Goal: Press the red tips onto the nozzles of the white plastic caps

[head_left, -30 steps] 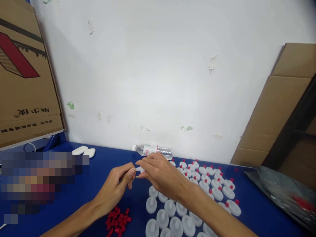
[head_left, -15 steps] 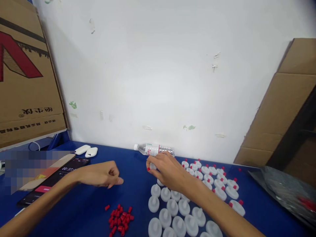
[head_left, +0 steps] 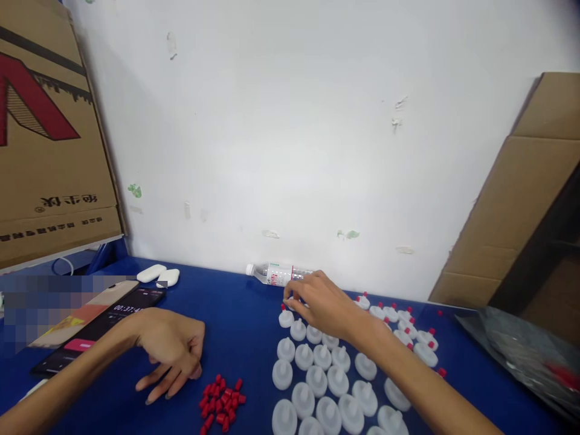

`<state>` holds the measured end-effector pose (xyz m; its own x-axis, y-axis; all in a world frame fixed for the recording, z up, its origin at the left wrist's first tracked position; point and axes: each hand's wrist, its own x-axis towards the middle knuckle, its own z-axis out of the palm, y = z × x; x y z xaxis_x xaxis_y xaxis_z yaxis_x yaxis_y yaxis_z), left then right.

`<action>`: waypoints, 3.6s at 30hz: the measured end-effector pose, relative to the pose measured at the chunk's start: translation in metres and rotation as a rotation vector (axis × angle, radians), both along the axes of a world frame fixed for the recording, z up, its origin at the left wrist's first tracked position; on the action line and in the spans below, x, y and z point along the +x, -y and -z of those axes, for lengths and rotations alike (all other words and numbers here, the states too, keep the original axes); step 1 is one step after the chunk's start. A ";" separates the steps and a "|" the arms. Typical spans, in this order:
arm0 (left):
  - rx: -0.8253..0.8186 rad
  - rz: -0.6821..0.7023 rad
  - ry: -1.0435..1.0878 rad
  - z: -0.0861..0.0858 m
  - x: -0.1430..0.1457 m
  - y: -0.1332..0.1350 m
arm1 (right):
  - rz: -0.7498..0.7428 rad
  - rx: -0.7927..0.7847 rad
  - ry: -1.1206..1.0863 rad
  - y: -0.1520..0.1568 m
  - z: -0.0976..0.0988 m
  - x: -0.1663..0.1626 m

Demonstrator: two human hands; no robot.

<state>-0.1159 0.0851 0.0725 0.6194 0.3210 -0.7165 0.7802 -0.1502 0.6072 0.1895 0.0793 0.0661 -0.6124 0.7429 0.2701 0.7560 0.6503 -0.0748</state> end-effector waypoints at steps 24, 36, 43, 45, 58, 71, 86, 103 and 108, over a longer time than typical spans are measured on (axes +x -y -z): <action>0.770 -0.405 0.376 0.036 0.028 -0.005 | 0.034 -0.238 0.158 0.009 -0.003 0.008; 0.845 -0.452 0.445 0.061 0.053 0.007 | 0.092 -0.171 0.034 0.021 -0.024 0.008; 0.828 -0.499 0.496 0.061 0.055 0.008 | 0.016 -0.130 0.012 0.028 -0.026 -0.003; 0.794 -0.532 0.524 0.062 0.054 0.007 | 0.005 -0.122 0.018 0.028 -0.026 -0.004; 0.348 -0.582 0.661 0.066 0.058 0.007 | -0.013 -0.121 0.128 0.028 -0.024 -0.011; 0.473 -0.601 0.820 0.070 0.057 0.001 | -0.046 -0.126 0.192 0.026 -0.021 -0.013; 0.544 -0.687 0.769 0.064 0.063 0.011 | -0.077 -0.076 0.100 0.030 -0.021 -0.020; 0.730 -0.572 0.730 0.057 0.067 0.023 | -0.117 -0.067 -0.064 0.030 -0.015 -0.024; 0.695 -0.564 0.757 0.063 0.065 0.020 | -0.142 -0.033 -0.051 0.031 -0.015 -0.031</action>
